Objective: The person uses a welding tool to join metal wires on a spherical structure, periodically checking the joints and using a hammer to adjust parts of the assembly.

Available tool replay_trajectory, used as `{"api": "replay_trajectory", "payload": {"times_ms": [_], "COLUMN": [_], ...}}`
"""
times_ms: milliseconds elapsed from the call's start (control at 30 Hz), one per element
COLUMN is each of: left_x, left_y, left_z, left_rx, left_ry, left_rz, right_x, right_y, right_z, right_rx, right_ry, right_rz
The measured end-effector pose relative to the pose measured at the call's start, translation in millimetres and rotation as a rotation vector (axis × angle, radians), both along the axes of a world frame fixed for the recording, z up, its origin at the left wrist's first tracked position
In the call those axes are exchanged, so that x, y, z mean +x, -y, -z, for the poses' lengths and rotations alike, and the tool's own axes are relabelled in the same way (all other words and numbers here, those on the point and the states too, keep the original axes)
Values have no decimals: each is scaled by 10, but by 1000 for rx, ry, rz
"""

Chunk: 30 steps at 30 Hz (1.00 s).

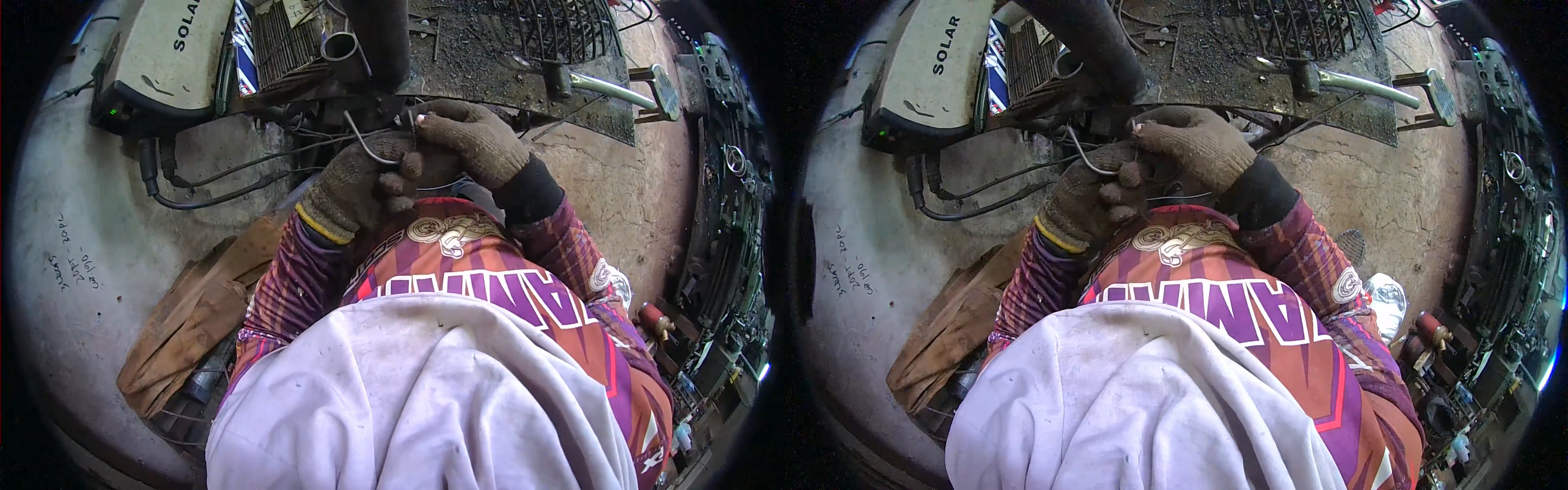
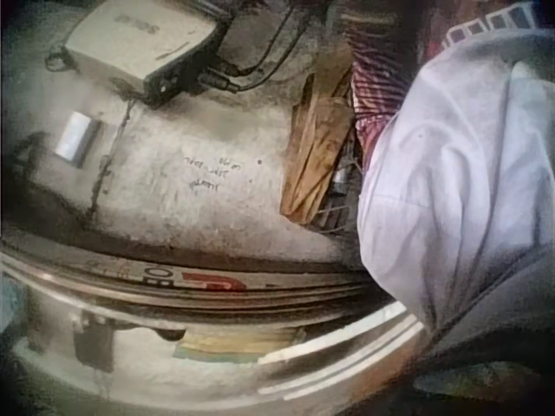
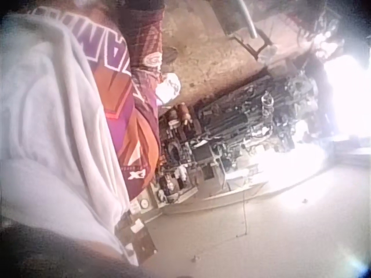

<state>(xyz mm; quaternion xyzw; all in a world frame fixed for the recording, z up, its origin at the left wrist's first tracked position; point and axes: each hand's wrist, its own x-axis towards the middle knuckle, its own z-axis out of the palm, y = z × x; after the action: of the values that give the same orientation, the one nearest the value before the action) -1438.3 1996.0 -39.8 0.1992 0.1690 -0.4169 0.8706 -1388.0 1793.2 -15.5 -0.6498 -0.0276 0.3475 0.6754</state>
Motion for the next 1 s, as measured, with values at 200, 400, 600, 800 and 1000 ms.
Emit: {"api": "replay_trajectory", "payload": {"times_ms": [200, 400, 600, 800, 1000], "left_x": [96, 48, 97, 290, 322], "left_y": [-40, -121, -94, -219, -168], "left_z": [218, 462, 149, 568, 536], "left_rx": [-174, 94, 370, 466, 466], "left_ry": [-64, 60, 256, 333, 279], "left_rz": [-54, -239, -381, -406, -449], "right_x": [5, 42, 87, 157, 163], "right_y": [-7, -175, -238, -374, -355], "right_z": [192, 316, 351, 545, 534], "right_rx": [-12, 25, -76, 7, 45], "right_ry": [-1, 103, 78, 24, -5], "right_rz": [106, 216, 226, 333, 355]}}
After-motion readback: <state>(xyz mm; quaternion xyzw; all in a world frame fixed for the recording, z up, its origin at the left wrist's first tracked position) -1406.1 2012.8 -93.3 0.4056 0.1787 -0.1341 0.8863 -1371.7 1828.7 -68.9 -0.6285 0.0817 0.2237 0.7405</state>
